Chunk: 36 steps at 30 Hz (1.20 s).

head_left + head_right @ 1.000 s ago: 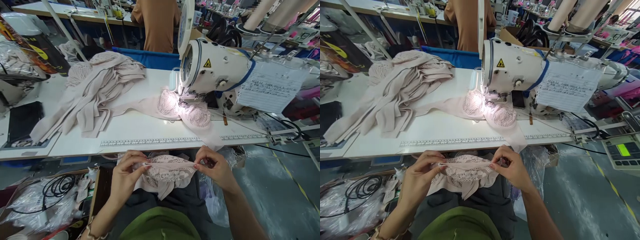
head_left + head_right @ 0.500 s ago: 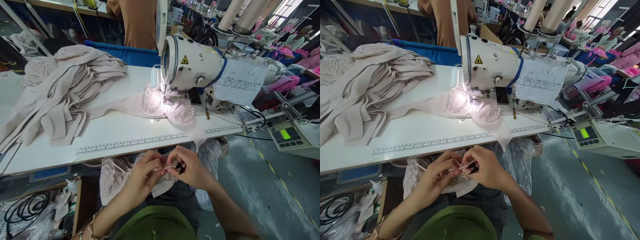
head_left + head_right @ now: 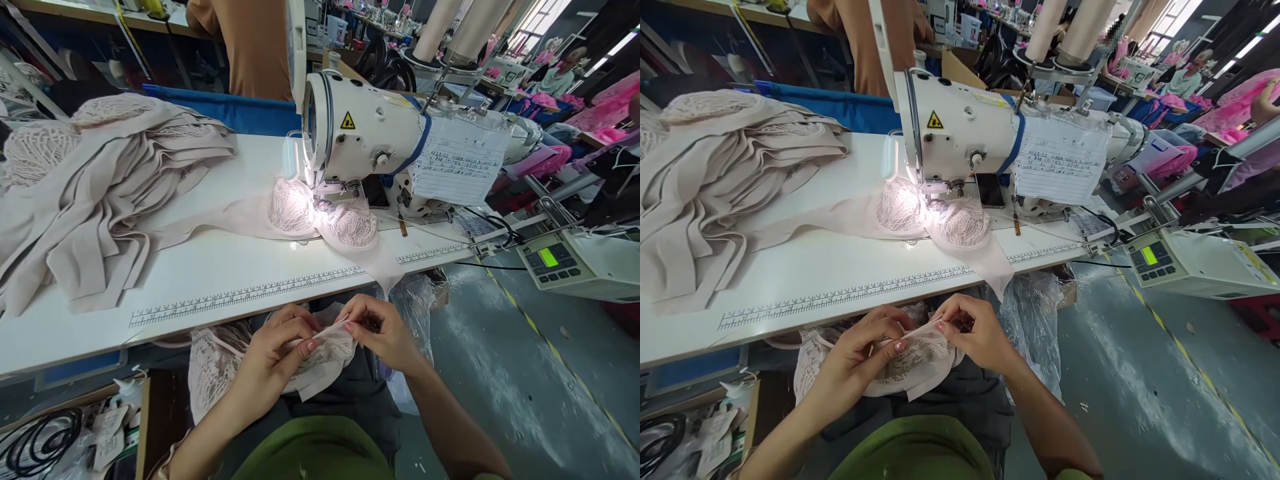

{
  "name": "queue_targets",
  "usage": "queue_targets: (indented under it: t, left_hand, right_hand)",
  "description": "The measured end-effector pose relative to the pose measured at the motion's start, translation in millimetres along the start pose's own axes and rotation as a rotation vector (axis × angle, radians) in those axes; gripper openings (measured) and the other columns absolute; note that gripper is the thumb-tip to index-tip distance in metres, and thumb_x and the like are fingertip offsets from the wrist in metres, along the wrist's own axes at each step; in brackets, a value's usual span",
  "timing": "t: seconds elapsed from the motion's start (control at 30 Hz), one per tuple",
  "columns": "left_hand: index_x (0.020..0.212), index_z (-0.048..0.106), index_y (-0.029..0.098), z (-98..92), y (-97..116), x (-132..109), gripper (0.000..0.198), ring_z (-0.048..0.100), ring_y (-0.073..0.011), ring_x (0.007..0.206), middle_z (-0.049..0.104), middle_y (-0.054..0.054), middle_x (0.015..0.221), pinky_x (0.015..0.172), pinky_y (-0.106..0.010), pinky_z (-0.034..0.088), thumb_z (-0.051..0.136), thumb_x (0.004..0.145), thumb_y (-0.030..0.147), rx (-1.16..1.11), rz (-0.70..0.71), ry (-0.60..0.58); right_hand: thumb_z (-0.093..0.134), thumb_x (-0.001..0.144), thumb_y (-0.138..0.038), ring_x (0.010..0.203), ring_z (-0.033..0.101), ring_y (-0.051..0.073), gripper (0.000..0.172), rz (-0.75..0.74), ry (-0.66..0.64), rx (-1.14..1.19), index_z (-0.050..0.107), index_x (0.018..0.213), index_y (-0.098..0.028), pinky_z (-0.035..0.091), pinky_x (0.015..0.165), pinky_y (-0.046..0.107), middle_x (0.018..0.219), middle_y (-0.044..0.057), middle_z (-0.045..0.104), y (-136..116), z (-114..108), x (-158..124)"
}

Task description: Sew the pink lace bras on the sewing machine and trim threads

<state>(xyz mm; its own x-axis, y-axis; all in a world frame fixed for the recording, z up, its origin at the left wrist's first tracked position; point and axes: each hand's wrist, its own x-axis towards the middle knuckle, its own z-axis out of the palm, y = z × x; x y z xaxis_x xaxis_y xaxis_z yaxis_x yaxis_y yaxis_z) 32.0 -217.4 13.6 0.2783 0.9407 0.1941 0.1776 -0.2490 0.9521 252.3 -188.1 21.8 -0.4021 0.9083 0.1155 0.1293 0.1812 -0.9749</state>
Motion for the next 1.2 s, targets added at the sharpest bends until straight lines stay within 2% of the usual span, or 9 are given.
queue_targets:
  t: [0.2,0.33,0.43,0.5,0.7,0.8,0.97,1.07,1.2]
  left_hand:
    - [0.071,0.059,0.019,0.4,1,1,0.026,0.062,-0.0165,0.079,0.067,-0.004,0.084,0.071,-0.024,0.046,0.057,0.095,0.027,-0.186,-0.128,-0.08]
    - [0.069,0.053,0.02,-1.6,7,4,0.028,0.06,-0.0147,0.074,0.066,-0.002,0.08,0.066,-0.021,0.046,0.055,0.095,0.03,-0.142,-0.191,-0.091]
    - [0.09,0.062,0.021,-0.2,14,6,0.009,0.068,-0.0178,0.09,0.072,-0.004,0.098,0.075,-0.023,0.052,0.06,0.091,0.029,-0.022,-0.185,-0.07]
    - [0.104,0.067,0.023,3.7,18,7,0.019,0.07,-0.0202,0.097,0.075,-0.003,0.105,0.08,-0.025,0.053,0.065,0.086,0.03,0.051,-0.18,-0.052]
    - [0.079,0.078,0.022,15.0,21,11,0.02,0.069,-0.0164,0.062,0.077,0.0,0.071,0.055,-0.02,0.048,0.064,0.085,0.036,0.012,-0.324,0.024]
    - [0.076,0.08,0.02,14.3,19,16,0.022,0.068,-0.016,0.06,0.076,-0.002,0.068,0.053,-0.019,0.047,0.068,0.082,0.038,-0.108,-0.372,0.026]
    - [0.075,0.081,0.018,12.0,16,22,0.02,0.068,-0.0152,0.062,0.078,-0.004,0.073,0.056,-0.018,0.05,0.073,0.078,0.036,-0.253,-0.395,0.019]
    - [0.073,0.08,0.018,12.0,16,23,0.017,0.065,-0.0129,0.058,0.077,-0.003,0.069,0.054,-0.017,0.048,0.073,0.077,0.033,-0.284,-0.386,0.019]
    - [0.075,0.08,0.019,11.1,14,25,0.016,0.065,-0.0134,0.061,0.077,-0.003,0.071,0.056,-0.017,0.047,0.072,0.078,0.032,-0.291,-0.377,0.003]
  right_hand:
    - [0.067,0.091,-0.037,0.058,0.05,0.01,0.03,-0.017,0.074,0.04,0.052,0.072,-0.02,0.039,0.051,0.024,0.081,0.004,0.066,3,5,-1]
    - [0.068,0.09,-0.03,0.057,0.05,0.01,0.023,-0.041,0.106,0.06,0.051,0.076,-0.021,0.038,0.051,0.023,0.08,0.002,0.066,0,9,-1]
    - [0.068,0.088,-0.027,0.056,0.049,0.009,0.017,-0.03,0.118,0.057,0.052,0.084,-0.022,0.038,0.05,0.022,0.079,0.001,0.066,-6,14,-3]
    - [0.068,0.088,-0.025,0.054,0.048,0.009,0.016,-0.024,0.102,0.029,0.053,0.088,-0.023,0.038,0.049,0.021,0.076,-0.001,0.064,-10,17,-4]
    - [0.062,0.094,-0.03,0.059,0.054,0.011,0.008,-0.07,0.122,-0.175,0.061,0.092,-0.022,0.043,0.053,0.022,0.073,-0.001,0.061,-11,17,-7]
    - [0.045,0.104,-0.04,0.055,0.053,0.01,0.032,-0.075,0.167,-0.188,0.062,0.085,-0.021,0.042,0.054,0.023,0.071,0.0,0.06,-4,11,-8]
    - [0.038,0.099,-0.067,0.052,0.039,0.01,0.053,0.034,0.045,-0.196,0.054,0.08,-0.02,0.031,0.052,0.025,0.062,-0.005,0.046,1,4,-9]
    - [0.033,0.104,-0.059,0.063,0.047,0.012,0.051,0.099,-0.054,-0.137,0.061,0.088,-0.019,0.035,0.059,0.026,0.074,0.0,0.055,-2,4,-7]
    - [0.049,0.102,-0.049,0.064,0.051,0.013,0.031,0.168,-0.13,0.021,0.059,0.105,-0.02,0.039,0.059,0.025,0.077,-0.001,0.056,-4,7,-4]
